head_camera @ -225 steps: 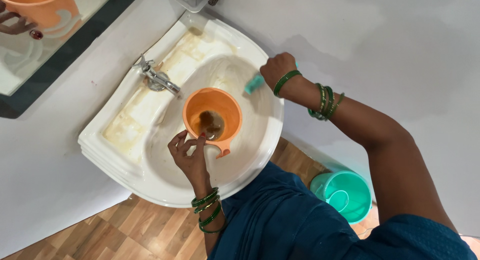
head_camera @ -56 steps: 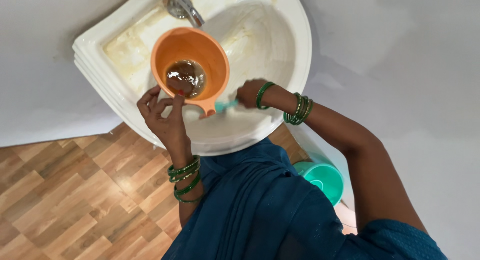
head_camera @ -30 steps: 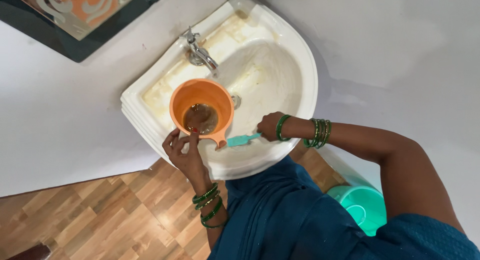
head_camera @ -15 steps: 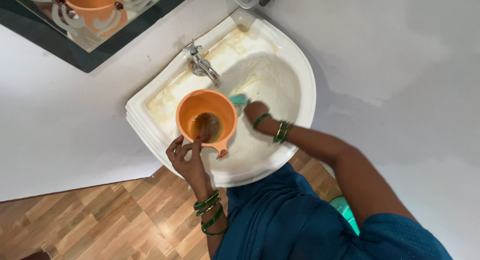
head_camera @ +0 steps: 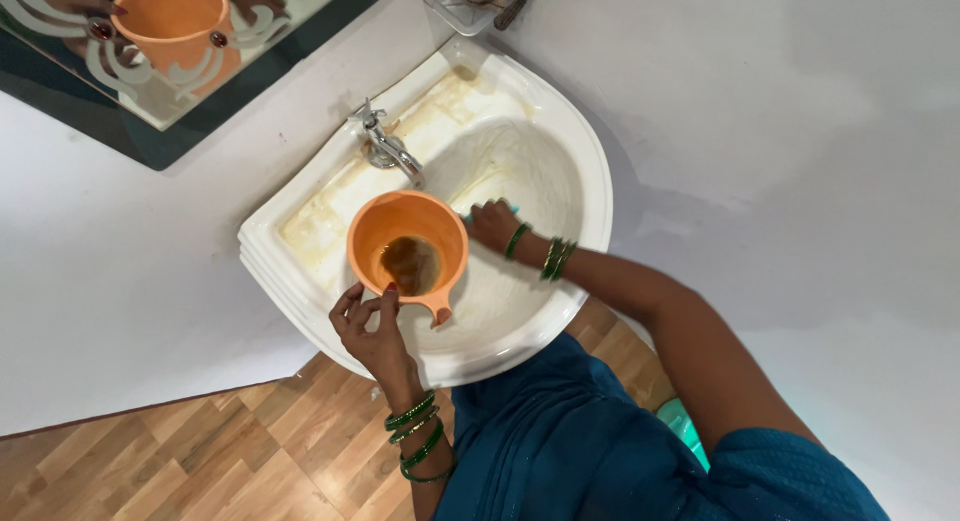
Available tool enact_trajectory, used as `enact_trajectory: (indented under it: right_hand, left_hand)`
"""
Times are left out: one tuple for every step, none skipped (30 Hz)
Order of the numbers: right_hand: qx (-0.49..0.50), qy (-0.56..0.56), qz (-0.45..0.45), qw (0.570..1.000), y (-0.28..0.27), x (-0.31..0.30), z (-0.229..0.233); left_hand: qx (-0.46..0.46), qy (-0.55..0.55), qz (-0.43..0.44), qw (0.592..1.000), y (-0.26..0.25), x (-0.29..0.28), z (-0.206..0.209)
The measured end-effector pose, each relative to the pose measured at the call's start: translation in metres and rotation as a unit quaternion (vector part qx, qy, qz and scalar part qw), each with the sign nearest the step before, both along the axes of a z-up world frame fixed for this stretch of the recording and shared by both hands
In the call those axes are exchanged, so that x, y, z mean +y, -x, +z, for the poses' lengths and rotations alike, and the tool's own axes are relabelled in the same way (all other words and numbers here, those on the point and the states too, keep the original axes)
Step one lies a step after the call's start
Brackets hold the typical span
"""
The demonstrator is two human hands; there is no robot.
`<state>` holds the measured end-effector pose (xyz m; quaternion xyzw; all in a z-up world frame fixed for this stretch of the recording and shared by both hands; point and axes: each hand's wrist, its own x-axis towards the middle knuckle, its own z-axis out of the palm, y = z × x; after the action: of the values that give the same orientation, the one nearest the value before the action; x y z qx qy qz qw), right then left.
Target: The person scrubs the interior of a white bathroom sink using a teal brush and a liquid cleaning solution. They repeatedly dip the brush into an orange cup containing the solution and scrub various areas of the basin, including the drain and the faucet base.
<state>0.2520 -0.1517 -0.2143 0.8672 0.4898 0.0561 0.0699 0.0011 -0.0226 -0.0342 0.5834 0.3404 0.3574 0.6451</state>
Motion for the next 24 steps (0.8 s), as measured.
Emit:
enact_trajectory:
  right_hand:
    - [-0.026,0.008,0.001,1.000,-0.017,-0.009,0.008]
    - [-0.015,0.021,-0.038,0.999,-0.036,-0.019,0.018]
    - [-0.002,0.036,-0.077,0.996,-0.050,-0.033,0.029]
    - [-0.047,0.070,-0.105,0.991,-0.064,-0.049,0.042]
    - [-0.091,0.105,-0.133,0.981,-0.073,-0.066,0.054]
    - [-0.079,0.081,-0.146,0.983,-0.070,-0.079,0.061]
    - [-0.068,0.057,-0.159,0.983,-0.067,-0.091,0.067]
    - [-0.056,0.033,-0.172,0.983,-0.064,-0.097,0.071]
    - [-0.055,0.092,-0.185,0.977,-0.056,-0.096,0.070]
    - [-0.054,0.150,-0.197,0.967,-0.041,-0.092,0.066]
    - [-0.052,0.206,-0.208,0.955,-0.026,-0.087,0.060]
    - [0.008,0.224,-0.230,0.947,-0.013,-0.081,0.054]
    - [0.067,0.244,-0.250,0.935,-0.001,-0.074,0.048]
    - [0.082,0.224,-0.282,0.929,0.008,-0.065,0.040]
    - [0.098,0.204,-0.311,0.923,0.017,-0.054,0.033]
    - [0.113,0.185,-0.340,0.915,0.024,-0.043,0.025]
    - [0.116,0.190,-0.304,0.926,0.029,-0.031,0.018]
    - [0.118,0.195,-0.268,0.936,0.035,-0.019,0.011]
    - [0.121,0.159,-0.272,0.941,0.044,-0.005,0.005]
    - [0.123,0.123,-0.275,0.946,0.057,0.008,0.002]
    - [0.168,0.097,-0.239,0.952,0.071,0.022,0.000]
    - [0.212,0.070,-0.202,0.954,0.085,0.030,0.001]
    - [0.215,0.078,-0.196,0.954,0.094,0.030,0.004]
    - [0.217,0.086,-0.190,0.954,0.102,0.032,0.006]
  left_hand:
    - [0.002,0.005,-0.003,1.000,0.000,-0.001,0.001]
    - [0.003,0.010,-0.006,1.000,0.000,-0.001,0.001]
    - [0.007,0.018,-0.010,1.000,0.002,-0.003,0.000]
    - [0.009,-0.002,-0.015,1.000,0.002,-0.003,-0.001]
    - [0.011,-0.022,-0.020,1.000,0.002,-0.003,-0.003]
    - [0.013,-0.042,-0.026,0.999,0.002,-0.003,-0.004]
    - [0.016,-0.035,-0.026,0.999,0.002,-0.002,-0.005]
    - [0.020,-0.029,-0.027,0.999,0.000,-0.001,-0.006]
    - [0.023,-0.023,-0.027,0.999,-0.001,-0.001,-0.006]
    - [0.019,-0.021,-0.025,0.999,0.000,-0.001,-0.005]
    - [0.017,-0.021,-0.022,0.999,0.001,-0.001,-0.004]
    - [0.014,-0.021,-0.019,1.000,0.002,0.000,-0.003]
    - [0.011,-0.015,-0.014,1.000,0.004,0.002,-0.004]
    - [0.008,-0.010,-0.010,1.000,0.006,0.005,-0.004]
    - [0.006,-0.004,-0.004,1.000,0.009,0.007,-0.004]
    - [0.012,-0.014,0.000,1.000,0.010,0.009,-0.005]
    - [0.019,-0.024,0.004,1.000,0.011,0.012,-0.005]
    - [0.026,-0.034,0.007,0.999,0.012,0.013,-0.006]
    - [0.024,-0.039,0.009,0.999,0.013,0.014,-0.006]
    - [0.021,-0.045,0.011,0.999,0.015,0.014,-0.006]
    - [0.019,-0.051,0.012,0.998,0.015,0.014,-0.005]
    - [0.019,-0.043,0.013,0.999,0.016,0.014,-0.004]
    - [0.019,-0.037,0.014,0.999,0.017,0.015,-0.003]
    - [0.019,-0.030,0.016,0.999,0.017,0.016,-0.002]
